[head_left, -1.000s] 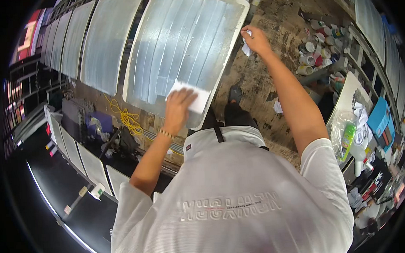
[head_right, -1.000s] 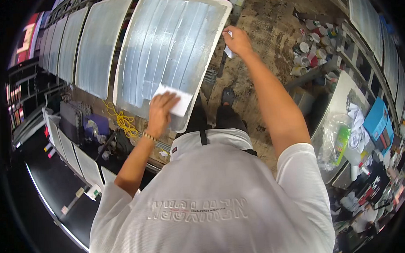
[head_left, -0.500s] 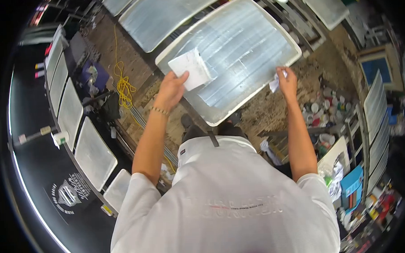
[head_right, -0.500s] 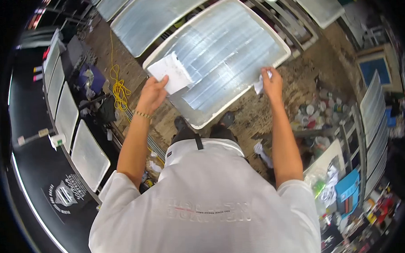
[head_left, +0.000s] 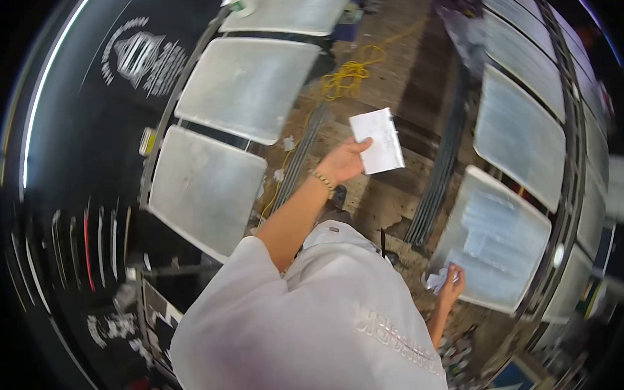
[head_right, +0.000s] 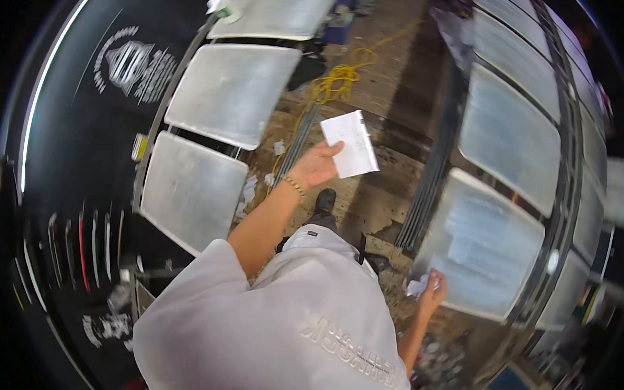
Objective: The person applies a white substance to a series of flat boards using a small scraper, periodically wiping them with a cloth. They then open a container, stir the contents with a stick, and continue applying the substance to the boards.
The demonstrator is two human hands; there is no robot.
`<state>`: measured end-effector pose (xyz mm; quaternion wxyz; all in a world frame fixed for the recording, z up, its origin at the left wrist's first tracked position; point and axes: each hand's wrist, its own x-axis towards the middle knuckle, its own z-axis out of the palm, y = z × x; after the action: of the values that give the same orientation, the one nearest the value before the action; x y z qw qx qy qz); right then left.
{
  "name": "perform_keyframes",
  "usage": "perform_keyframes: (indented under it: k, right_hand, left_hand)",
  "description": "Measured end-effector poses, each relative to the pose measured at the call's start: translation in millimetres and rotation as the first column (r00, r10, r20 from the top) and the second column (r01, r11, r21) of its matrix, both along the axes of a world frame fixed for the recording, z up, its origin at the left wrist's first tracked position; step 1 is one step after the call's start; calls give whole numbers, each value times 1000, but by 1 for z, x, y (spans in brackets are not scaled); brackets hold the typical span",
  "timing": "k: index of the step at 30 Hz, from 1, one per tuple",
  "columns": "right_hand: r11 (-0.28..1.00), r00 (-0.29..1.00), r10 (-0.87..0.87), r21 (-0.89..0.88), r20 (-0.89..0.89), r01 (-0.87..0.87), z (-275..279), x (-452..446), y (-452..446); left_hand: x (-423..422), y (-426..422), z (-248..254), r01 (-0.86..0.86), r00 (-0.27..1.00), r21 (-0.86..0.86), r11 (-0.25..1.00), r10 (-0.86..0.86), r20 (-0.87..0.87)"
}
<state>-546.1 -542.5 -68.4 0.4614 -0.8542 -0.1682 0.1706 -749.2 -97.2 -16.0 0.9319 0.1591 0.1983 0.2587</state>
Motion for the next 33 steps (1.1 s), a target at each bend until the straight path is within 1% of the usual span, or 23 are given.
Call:
perform_keyframes:
  k: [1,3,5,7,8,9,11,12,13,14,15,16,17,18,19,21,23,25,27,28,30,32,33]
  right_hand:
    - [998,998,57,-1,2,-57,-2,-8,23]
    - [983,983,157,112,-98,-146,0,-26,76]
    - [967,961,245,99,-127,-233,5,-35,125]
    - [909,901,413,-10,-135,-418,17,-43,177]
    - [868,868,497,32,-13,-496,8,-41,196]
    - [851,852,524,28,-14,-524,9,-36,215]
    - [790,790,612,-54,8,-611,20,-35,258]
    - [773,774,634,-52,6,-633,17,-30,274]
    - [758,759,651,-63,10,-649,23,-33,292]
    - [727,726,686,-82,39,-682,29,-35,310]
    - [696,693,718,-103,65,-711,40,-41,330]
    - [663,662,747,-154,65,-733,55,-49,348]
    - [650,649,757,-164,67,-742,59,-52,360]
    - [591,592,804,-187,56,-785,63,-54,372]
    - [531,534,844,-208,45,-822,64,-56,384]
    - [496,491,868,-211,78,-842,65,-63,397]
    - [467,456,884,-215,101,-858,62,-73,402]
    - [488,491,871,-148,17,-860,58,-84,403]
    - [456,463,886,-151,-7,-877,54,-97,407]
    - [411,414,910,-142,13,-900,46,-103,409]
    - [328,327,944,-128,32,-936,46,-115,415]
    - [328,326,945,-110,41,-938,47,-122,422]
    - [331,328,943,-92,48,-939,48,-124,423]
  left_hand:
    - [-39,17,1,-79,993,32,996,81,-83]
    - [-112,46,15,-200,961,160,967,225,-160]
    - [-192,60,19,-329,850,200,923,381,-363]
    - [-277,69,22,-361,665,343,867,497,-557]
    - [-321,70,18,-367,539,469,803,595,-597]
    - [-362,69,10,-345,401,588,731,681,-612]
    - [-462,84,-13,-197,84,590,783,613,-785]
    - [-486,93,-2,-29,-109,614,788,609,-786]
    - [-508,101,5,142,-294,588,796,601,-743]
    - [-533,112,-4,313,-377,643,699,713,-591]
    - [-555,123,-21,486,-420,648,587,807,-415]
    - [-564,132,-34,470,-428,649,599,797,-425]
    - [-571,141,-45,535,-533,587,608,782,-324]
    - [-574,146,-53,590,-618,514,622,758,-207]
    - [-573,148,-62,578,-626,519,630,750,-213]
    - [-564,149,-80,601,-732,207,772,635,-246]
    - [-550,142,-72,594,-730,187,782,622,-282]
    - [-534,120,-56,633,-676,104,767,613,-410]
    - [-514,95,-56,645,-675,88,759,619,-402]
    - [-502,81,-58,654,-671,88,752,630,-392]
    - [-475,53,-57,635,-657,105,765,607,-448]
    - [-440,12,-46,665,-614,118,737,630,-475]
    - [-427,-8,-49,663,-600,133,737,629,-494]
